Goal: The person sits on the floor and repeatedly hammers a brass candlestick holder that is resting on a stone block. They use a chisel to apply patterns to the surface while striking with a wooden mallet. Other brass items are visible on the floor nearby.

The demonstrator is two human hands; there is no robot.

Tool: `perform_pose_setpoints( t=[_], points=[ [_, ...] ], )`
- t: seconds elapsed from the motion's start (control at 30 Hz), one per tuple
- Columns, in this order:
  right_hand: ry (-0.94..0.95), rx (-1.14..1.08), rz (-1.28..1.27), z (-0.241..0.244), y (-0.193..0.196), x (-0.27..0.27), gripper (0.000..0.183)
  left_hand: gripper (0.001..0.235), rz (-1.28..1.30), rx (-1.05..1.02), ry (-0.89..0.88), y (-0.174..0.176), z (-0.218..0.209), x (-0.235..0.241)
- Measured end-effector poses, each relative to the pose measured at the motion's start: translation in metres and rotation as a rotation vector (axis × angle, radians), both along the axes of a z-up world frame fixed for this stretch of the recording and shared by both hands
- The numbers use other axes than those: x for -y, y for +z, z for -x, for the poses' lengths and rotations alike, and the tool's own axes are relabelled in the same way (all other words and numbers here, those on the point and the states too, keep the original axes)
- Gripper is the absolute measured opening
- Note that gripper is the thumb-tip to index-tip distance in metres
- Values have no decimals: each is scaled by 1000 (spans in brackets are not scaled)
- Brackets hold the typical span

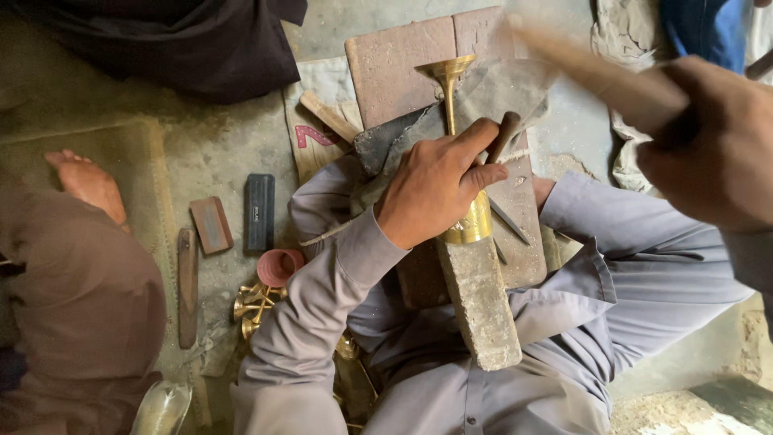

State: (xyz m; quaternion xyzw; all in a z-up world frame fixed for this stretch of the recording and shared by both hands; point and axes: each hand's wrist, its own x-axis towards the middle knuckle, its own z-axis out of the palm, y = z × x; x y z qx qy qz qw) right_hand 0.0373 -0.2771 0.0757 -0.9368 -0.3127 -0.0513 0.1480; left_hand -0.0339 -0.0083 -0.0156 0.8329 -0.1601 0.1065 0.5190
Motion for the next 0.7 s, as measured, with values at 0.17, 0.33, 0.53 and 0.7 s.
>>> perform_pose_setpoints(
  t=[0.17, 0.33, 0.53, 0.7],
  points=[
    [22, 128, 63, -3, 11, -17, 34, 35, -36, -41, 19, 0, 0, 1],
    [-34, 12, -39, -5, 15, -23, 35, 35, 7, 12, 44, 0, 5, 1],
    [-12, 77, -1, -3, 18, -22, 30, 37, 10, -45, 57, 1, 11, -1],
    [91, 235, 106, -1, 27, -29, 37, 35, 38, 7, 74, 1, 19, -1]
  ],
)
